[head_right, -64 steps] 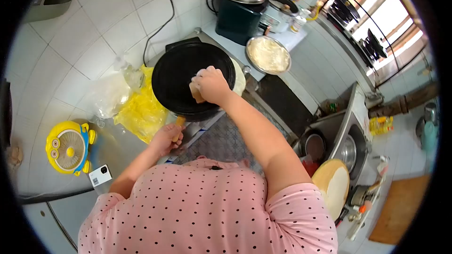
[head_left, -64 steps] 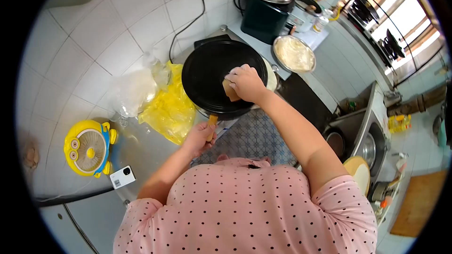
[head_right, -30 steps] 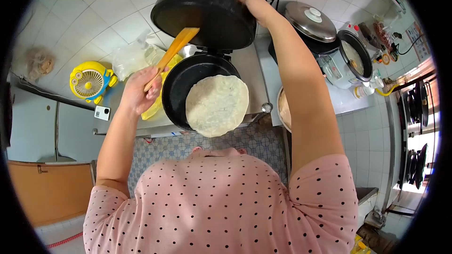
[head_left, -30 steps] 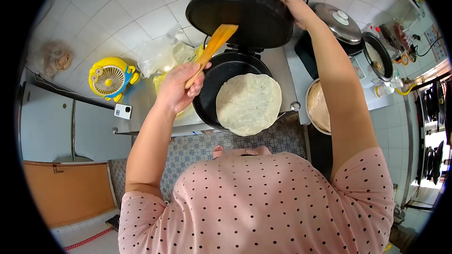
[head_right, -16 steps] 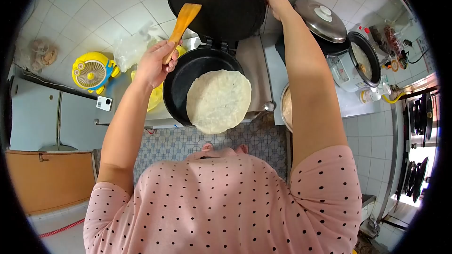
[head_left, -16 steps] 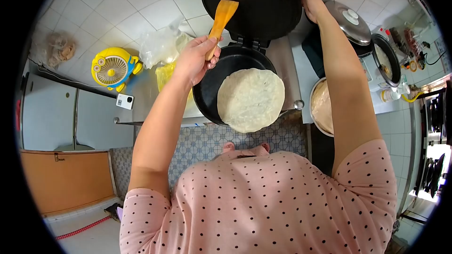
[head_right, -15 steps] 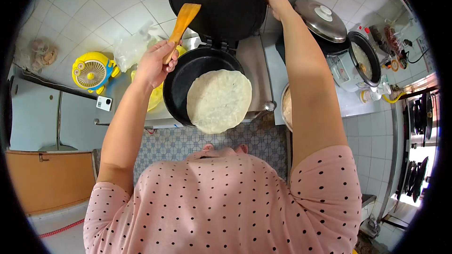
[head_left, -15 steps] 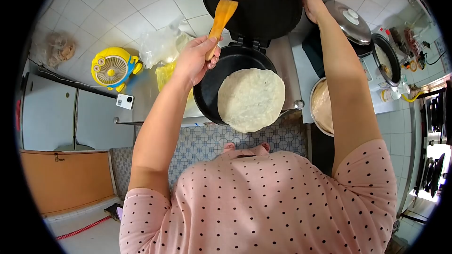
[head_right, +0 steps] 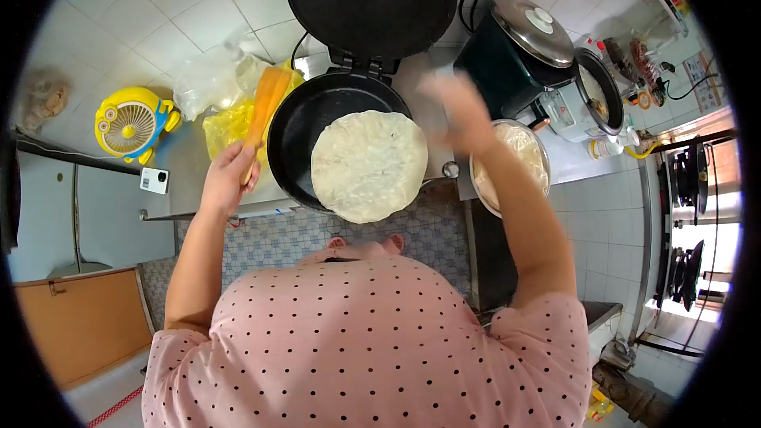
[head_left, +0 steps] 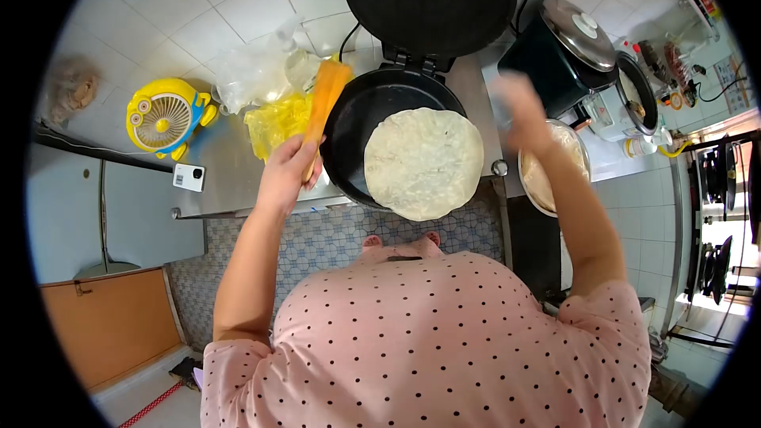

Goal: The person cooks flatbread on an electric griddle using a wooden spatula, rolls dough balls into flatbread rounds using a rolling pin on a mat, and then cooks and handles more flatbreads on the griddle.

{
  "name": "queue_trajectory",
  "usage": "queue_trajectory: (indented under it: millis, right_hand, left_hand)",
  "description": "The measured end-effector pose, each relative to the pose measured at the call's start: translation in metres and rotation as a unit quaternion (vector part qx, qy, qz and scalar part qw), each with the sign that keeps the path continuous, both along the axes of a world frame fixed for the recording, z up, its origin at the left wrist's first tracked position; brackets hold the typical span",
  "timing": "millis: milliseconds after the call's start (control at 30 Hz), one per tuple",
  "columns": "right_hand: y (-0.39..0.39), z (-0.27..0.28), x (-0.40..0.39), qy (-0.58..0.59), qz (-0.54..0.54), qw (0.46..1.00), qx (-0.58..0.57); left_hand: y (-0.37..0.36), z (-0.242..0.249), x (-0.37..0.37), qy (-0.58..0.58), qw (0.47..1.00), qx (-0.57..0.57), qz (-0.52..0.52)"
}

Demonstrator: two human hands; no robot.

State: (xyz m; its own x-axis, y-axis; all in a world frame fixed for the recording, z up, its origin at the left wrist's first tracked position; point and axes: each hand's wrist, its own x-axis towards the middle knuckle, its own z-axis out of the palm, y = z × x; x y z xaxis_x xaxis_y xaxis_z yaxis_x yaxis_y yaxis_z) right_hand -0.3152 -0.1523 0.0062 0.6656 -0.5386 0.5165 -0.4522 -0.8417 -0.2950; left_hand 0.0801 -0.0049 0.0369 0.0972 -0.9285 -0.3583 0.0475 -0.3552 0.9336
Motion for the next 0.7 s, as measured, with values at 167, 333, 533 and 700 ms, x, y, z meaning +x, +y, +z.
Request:
queue_trajectory:
  millis: [167, 333, 533, 700]
  right_hand:
    - [0.113, -0.037, 0.039, 0.191, 0.119, 0.971, 0.080]
    - [0.112, -0.046, 0.066, 0.159, -0.058, 0.970, 0.177]
    - [0.094, 0.012, 0.094, -0.308, -0.315, 0.742, 0.505]
    - [0.091, -0.037, 0.068, -0.300, -0.363, 0.725, 0.503]
  left_hand:
    - [0.041, -0.031, 0.039, 0.003, 0.999, 0.032, 0.035]
    - [0.043, -0.032, 0.055, 0.024, 0.999, 0.006, 0.032]
    - [0.041, -0.018, 0.067, -0.024, 0.997, -0.069, 0.025]
    - [0.036, -0.031, 0.063, -0.207, 0.967, -0.060, -0.138]
